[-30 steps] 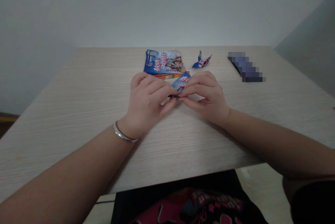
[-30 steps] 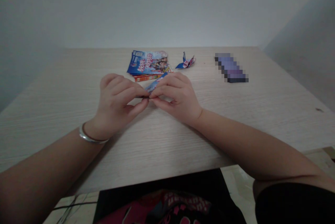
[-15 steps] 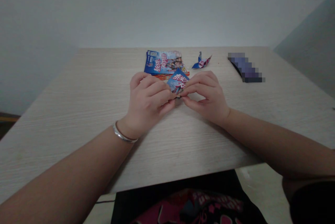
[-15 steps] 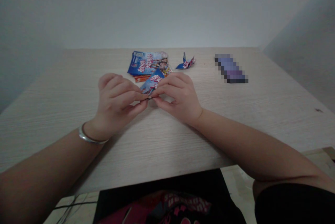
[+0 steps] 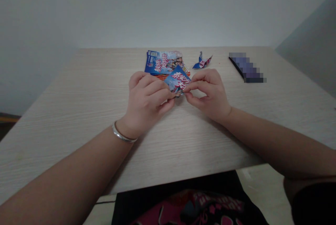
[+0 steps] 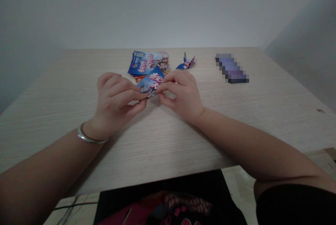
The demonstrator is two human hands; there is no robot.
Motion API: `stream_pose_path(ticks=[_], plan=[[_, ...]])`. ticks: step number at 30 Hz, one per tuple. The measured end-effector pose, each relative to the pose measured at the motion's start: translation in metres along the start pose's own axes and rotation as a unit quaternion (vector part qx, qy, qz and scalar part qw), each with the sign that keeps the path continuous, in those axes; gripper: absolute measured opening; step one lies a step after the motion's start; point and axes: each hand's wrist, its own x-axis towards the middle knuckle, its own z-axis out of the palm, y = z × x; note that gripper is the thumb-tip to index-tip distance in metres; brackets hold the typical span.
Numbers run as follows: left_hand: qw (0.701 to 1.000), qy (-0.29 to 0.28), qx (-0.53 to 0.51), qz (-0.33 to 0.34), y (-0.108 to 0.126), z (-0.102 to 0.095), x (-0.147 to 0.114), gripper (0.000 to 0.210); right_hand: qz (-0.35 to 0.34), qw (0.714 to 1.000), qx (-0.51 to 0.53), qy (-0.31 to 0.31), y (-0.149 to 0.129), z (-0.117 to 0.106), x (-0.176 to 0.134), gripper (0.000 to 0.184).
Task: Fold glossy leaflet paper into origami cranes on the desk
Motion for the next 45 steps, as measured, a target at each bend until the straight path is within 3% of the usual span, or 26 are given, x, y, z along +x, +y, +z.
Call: stream_pose_path(ticks=[4,8,20,25,32,39,45], plan=[[1.000,0.021,-0.004,0.001,-0.001,0.000,0.000,0.016,0.010,1.000,-0.002,-0.002,0.002,0.000,0.000,0.008],[1.000,-0.018,0.002,-0.017,-0.001,-0.003,0.001,0.018,0.004,1.000,-0.010,-0.002,0.004,0.000,0.000,0.009],[0.998,-0.026,-0.027,-0.057,-0.001,-0.003,-0.001,0.016,0.003,1.000,0.001,0.001,0.007,0.000,-0.002,0.012],[0.989,0.020,-0.085,-0.120,-0.006,0.003,-0.005,0.013,0.051,0.999,0.014,-0.009,0.015,-0.002,-0.005,0.025],[0.977,0.033,-0.159,-0.139,-0.007,0.010,-0.007,0.009,0.062,0.997,0.035,-0.018,0.011,-0.004,-0.005,0.015],[0.983,0.008,-0.137,-0.122,-0.004,0.007,-0.006,0.008,0.028,0.998,0.050,-0.013,-0.001,-0.004,-0.001,0.008],[0.993,-0.015,-0.056,-0.103,0.004,0.002,-0.001,0.007,0.029,0.999,0.025,-0.035,-0.009,-0.005,0.005,0.006]])
